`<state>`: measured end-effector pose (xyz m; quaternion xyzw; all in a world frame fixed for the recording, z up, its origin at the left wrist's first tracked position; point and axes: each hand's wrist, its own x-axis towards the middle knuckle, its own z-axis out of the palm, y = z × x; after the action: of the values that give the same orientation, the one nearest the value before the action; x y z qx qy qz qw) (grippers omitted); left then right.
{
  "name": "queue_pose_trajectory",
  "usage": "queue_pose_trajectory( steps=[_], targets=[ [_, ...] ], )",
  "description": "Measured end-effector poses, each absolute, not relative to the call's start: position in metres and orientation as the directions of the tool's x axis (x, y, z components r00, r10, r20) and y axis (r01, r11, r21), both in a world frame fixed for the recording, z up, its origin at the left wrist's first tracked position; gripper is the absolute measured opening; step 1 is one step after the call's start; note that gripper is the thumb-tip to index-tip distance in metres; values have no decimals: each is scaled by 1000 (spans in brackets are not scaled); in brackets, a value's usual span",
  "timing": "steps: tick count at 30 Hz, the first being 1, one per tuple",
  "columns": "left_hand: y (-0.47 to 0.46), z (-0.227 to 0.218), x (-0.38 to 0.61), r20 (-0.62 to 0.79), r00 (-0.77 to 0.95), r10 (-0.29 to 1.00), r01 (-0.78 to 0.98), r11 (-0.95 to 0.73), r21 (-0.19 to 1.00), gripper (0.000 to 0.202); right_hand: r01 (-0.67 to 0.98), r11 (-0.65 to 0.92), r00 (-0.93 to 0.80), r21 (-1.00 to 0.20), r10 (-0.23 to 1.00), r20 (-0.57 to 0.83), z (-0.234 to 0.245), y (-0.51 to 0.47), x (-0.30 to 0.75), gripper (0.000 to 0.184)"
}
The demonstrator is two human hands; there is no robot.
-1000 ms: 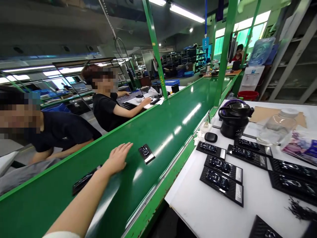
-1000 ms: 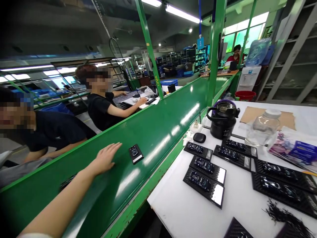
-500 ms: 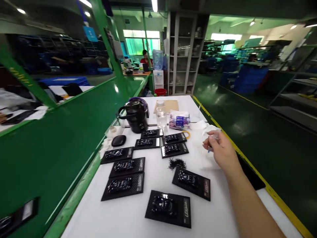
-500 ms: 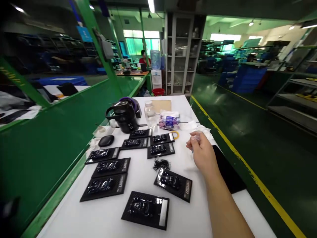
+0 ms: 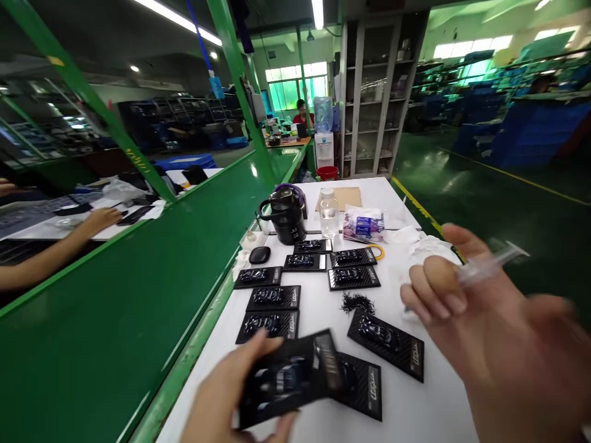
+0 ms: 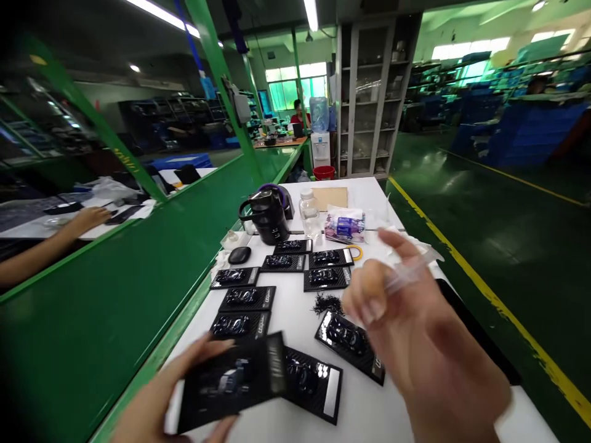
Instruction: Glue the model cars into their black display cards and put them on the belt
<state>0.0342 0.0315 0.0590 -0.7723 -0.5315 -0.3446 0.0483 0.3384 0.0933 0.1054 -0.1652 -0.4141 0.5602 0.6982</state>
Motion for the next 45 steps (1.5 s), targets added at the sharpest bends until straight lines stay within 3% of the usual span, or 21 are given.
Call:
queue_pose_trajectory(
  steps=[4, 6, 15, 34, 45],
  targets=[
    [29, 58, 85, 592, 244, 768, 809, -498, 313, 72, -804, -11, -272, -595, 896, 351, 122, 65, 297, 63],
    [28, 60, 92, 600, 238, 764, 806, -500, 317, 76, -813, -74, -350, -577, 854, 384, 120, 65, 284, 68],
    [22, 62, 85, 609, 206, 766, 818, -476, 323, 77, -756, -28, -399, -654, 812, 426, 104, 73, 275, 67],
    [27, 63, 90, 578, 231, 783, 837, -463, 293, 74, -762, -7, -392, -648, 801, 452, 100, 81, 271, 64],
    [26, 62, 89, 552, 218, 805, 827, -453, 333, 80, -744, 0, -398, -668, 803, 444, 99, 81, 273, 64]
  ],
)
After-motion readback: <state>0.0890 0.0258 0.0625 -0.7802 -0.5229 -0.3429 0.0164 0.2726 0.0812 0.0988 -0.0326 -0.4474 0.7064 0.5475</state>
